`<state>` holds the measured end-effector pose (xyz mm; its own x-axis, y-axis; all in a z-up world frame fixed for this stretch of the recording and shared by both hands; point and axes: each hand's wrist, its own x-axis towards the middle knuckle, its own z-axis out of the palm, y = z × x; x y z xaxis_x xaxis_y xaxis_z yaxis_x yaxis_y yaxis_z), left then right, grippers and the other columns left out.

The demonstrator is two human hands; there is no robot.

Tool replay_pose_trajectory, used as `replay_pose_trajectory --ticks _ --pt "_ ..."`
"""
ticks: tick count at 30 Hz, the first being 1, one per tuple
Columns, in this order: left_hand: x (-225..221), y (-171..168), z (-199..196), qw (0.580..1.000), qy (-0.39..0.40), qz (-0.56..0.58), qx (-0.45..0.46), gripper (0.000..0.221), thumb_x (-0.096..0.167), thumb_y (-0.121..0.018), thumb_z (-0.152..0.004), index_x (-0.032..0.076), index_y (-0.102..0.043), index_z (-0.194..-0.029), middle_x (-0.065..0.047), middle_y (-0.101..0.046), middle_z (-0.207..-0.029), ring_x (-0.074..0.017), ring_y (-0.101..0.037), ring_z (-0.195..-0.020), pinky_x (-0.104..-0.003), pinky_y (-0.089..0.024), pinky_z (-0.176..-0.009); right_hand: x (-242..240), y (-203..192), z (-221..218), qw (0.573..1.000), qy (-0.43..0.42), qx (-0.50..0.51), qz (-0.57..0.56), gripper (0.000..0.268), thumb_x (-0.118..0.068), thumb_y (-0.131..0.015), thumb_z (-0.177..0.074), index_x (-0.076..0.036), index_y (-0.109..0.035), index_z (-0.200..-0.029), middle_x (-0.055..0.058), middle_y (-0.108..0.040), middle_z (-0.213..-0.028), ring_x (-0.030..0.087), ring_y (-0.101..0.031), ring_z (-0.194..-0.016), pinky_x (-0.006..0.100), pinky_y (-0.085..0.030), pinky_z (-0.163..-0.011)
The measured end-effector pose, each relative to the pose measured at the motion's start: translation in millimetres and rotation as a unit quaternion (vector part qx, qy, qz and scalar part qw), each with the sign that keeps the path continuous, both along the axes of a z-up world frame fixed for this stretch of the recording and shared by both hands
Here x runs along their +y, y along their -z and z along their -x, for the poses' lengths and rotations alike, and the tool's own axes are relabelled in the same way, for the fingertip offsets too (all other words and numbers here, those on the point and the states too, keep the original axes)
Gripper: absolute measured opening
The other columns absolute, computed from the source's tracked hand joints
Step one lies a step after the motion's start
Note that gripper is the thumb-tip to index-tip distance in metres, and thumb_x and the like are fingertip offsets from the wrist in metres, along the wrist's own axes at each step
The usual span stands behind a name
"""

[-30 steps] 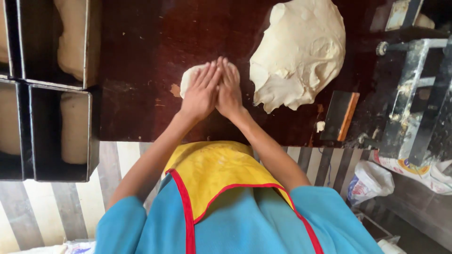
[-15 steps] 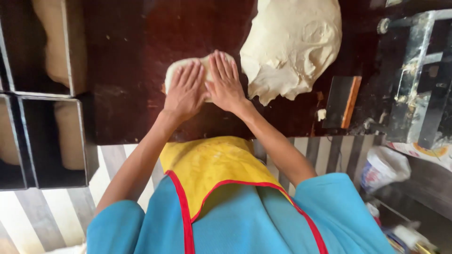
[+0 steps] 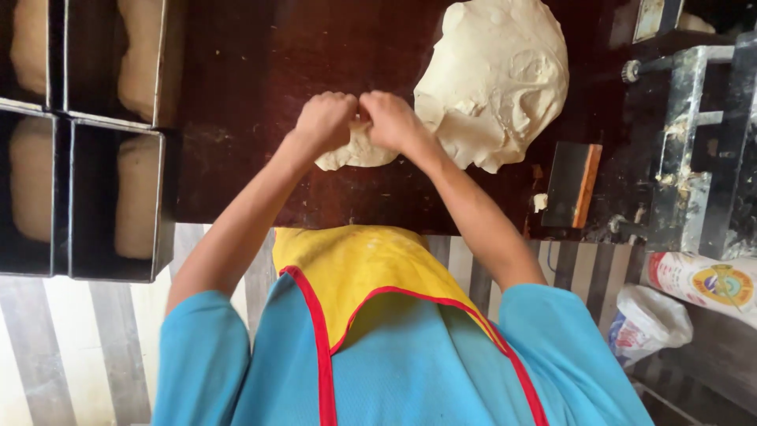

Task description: Shaping, rolling, and cutting dough pieces to be placed into bread loaf pans.

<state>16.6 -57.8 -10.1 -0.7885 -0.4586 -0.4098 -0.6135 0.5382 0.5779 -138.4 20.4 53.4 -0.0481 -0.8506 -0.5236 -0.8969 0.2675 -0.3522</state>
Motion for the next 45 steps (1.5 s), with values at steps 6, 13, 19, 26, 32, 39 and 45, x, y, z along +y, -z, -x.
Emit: replay_pose_trajectory --ticks 6,13,19,26,32,39,45 --pt "87.7 -16.0 -62.9 0.944 0.022 0.233 0.233 0.036 0.01 -0.065 -0.081 0.001 -0.065 -0.116 -0.013 -0.064 -0.112 -0.03 -0.059 -0.105 -0.04 -0.047 -0.095 76.1 15.0 -32.7 0.959 -0.05 -0.036 0.278 0.014 -0.008 -0.073 -0.08 -0.003 -0.061 -0.087 0.014 -0.065 -0.092 0.033 -0.063 -0.091 0.045 -0.05 -0.087" --pt "78.1 27.9 -54.3 0.914 -0.044 0.284 0.287 0.034 0.012 -0.062 -0.088 0.004 -0.066 -0.122 -0.01 -0.064 -0.117 -0.0267 -0.059 -0.11 -0.039 -0.045 -0.102 59.9 59.5 -37.5 0.977 0.02 0.061 0.205 0.011 -0.013 -0.062 -0.089 -0.003 -0.064 -0.087 0.016 -0.066 -0.09 0.033 -0.063 -0.089 0.048 -0.048 -0.09" --pt "78.8 -2.4 -61.2 0.919 -0.021 0.304 0.251 0.038 0.014 -0.063 -0.084 0.003 -0.066 -0.12 -0.01 -0.065 -0.115 -0.0267 -0.06 -0.111 -0.039 -0.045 -0.103 52.5 52.7 -32.4 0.978 -0.005 0.106 0.18 0.017 -0.015 -0.059 -0.089 0.0 -0.067 -0.091 0.02 -0.068 -0.094 0.035 -0.063 -0.09 0.049 -0.048 -0.089" --pt "107.0 -21.0 -93.3 0.961 -0.076 0.15 0.219 0.047 0.011 -0.065 -0.087 0.009 -0.063 -0.134 -0.01 -0.065 -0.128 -0.0306 -0.057 -0.127 -0.042 -0.044 -0.112 101.5 -19.1 -37.4 0.965 0.102 -0.055 0.236 0.025 -0.007 -0.057 -0.099 -0.001 -0.069 -0.12 0.015 -0.072 -0.115 0.032 -0.068 -0.11 0.041 -0.054 -0.099" --pt "97.4 -3.4 -65.1 0.947 -0.032 0.202 0.249 0.062 0.029 -0.062 -0.099 -0.004 -0.049 -0.15 -0.019 -0.051 -0.155 -0.034 -0.043 -0.147 -0.046 -0.032 -0.123 104.9 56.0 -46.0 0.939 -0.082 0.101 0.32 0.049 -0.005 -0.054 -0.1 0.012 -0.049 -0.146 0.028 -0.052 -0.153 0.04 -0.045 -0.149 0.048 -0.034 -0.128" --pt "85.8 20.2 -58.5 0.966 0.017 0.182 0.183 0.073 0.041 -0.057 -0.099 -0.004 -0.042 -0.154 -0.021 -0.042 -0.161 -0.0334 -0.035 -0.151 -0.047 -0.022 -0.126 102.5 64.9 -41.4 0.967 -0.07 0.104 0.223 0.061 -0.02 -0.057 -0.1 0.013 -0.043 -0.149 0.03 -0.041 -0.156 0.043 -0.036 -0.149 0.054 -0.026 -0.125" --pt "80.9 -1.9 -49.4 0.966 -0.012 0.192 0.174 0.066 0.037 -0.057 -0.103 -0.007 -0.048 -0.151 -0.023 -0.046 -0.158 -0.0329 -0.037 -0.151 -0.046 -0.023 -0.126 85.6 31.0 -32.2 0.973 -0.029 0.061 0.219 0.056 -0.017 -0.06 -0.098 0.008 -0.049 -0.147 0.029 -0.048 -0.153 0.041 -0.042 -0.147 0.049 -0.031 -0.125"
